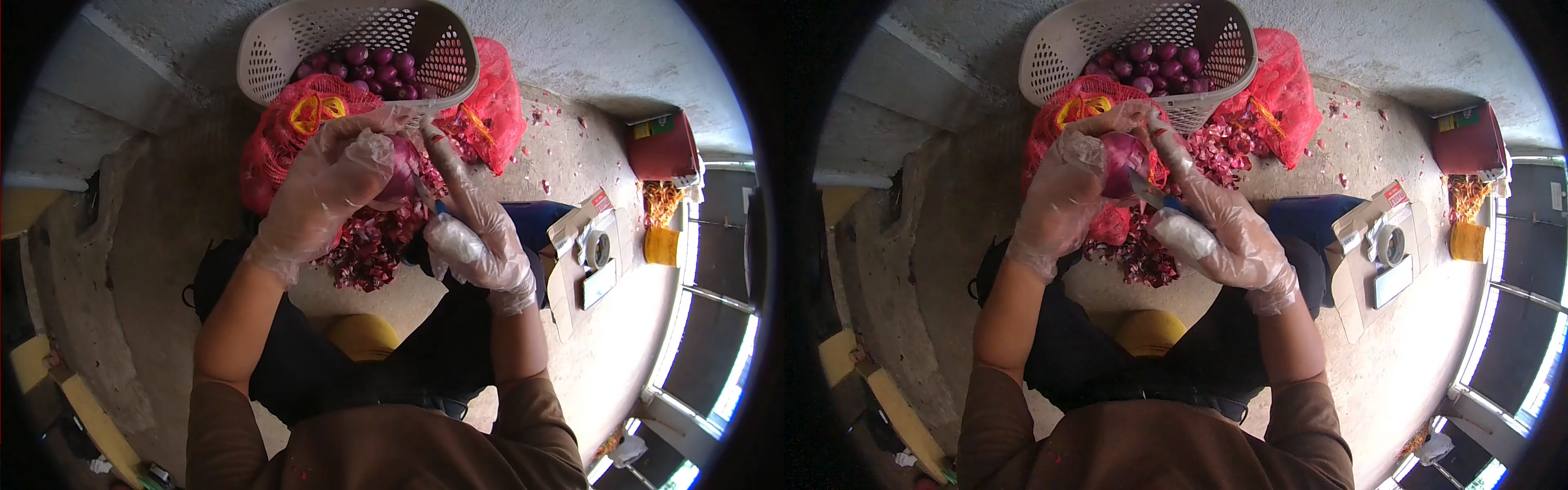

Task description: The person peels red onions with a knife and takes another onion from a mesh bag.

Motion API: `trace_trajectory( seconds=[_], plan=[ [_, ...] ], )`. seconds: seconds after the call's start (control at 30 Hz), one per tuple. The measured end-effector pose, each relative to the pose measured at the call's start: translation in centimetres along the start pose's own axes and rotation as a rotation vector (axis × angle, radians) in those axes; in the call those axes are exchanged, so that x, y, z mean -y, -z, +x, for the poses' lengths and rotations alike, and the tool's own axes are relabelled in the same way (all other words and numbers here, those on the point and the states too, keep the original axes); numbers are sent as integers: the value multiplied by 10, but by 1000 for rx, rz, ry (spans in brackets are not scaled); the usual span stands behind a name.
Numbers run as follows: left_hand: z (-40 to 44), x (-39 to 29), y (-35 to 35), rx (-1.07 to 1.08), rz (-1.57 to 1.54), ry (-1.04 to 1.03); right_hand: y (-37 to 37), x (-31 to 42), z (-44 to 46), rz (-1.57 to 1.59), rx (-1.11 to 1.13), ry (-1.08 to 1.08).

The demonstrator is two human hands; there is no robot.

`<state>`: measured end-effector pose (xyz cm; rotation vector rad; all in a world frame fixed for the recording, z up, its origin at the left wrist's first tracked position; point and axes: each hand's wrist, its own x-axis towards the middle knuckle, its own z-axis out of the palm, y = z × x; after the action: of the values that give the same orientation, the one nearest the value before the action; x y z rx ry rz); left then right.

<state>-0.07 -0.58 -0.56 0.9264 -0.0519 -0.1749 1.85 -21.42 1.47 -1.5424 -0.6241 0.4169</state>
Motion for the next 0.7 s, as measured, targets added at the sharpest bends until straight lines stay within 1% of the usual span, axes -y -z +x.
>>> trace_trajectory(
  seconds=[0.13,0.17,0.27,0.33,0.4,0.43,0.5,0.53,0.57,0.63,0.7],
  plan=[
    [1,-1,-5,-24,75,-11,4,13,1,-104,86,-177],
    [1,-1,-6,-38,95,-15,3,13,1,-112,74,-181],
    [2,2,4,71,5,3,1,8,2,-119,12,-142],
    [1,-2,3,58,-26,61,1,3,3,-129,-27,-88],
    [1,-3,4,70,-46,78,3,4,2,-121,-62,-142],
    [2,-2,6,89,-53,65,6,9,1,-108,-81,-227],
    [1,-2,4,79,-72,34,7,4,0,-72,-126,-170],
    [0,-2,-1,49,-84,14,7,-11,-1,-49,-152,-28],
    [-1,-2,-4,18,-96,-5,8,-17,-2,-17,-154,23],
    [-1,2,1,18,-55,-19,9,-13,-5,12,-110,18],
    [1,3,4,22,-11,-17,9,-4,-4,3,-32,-61]
  ],
)
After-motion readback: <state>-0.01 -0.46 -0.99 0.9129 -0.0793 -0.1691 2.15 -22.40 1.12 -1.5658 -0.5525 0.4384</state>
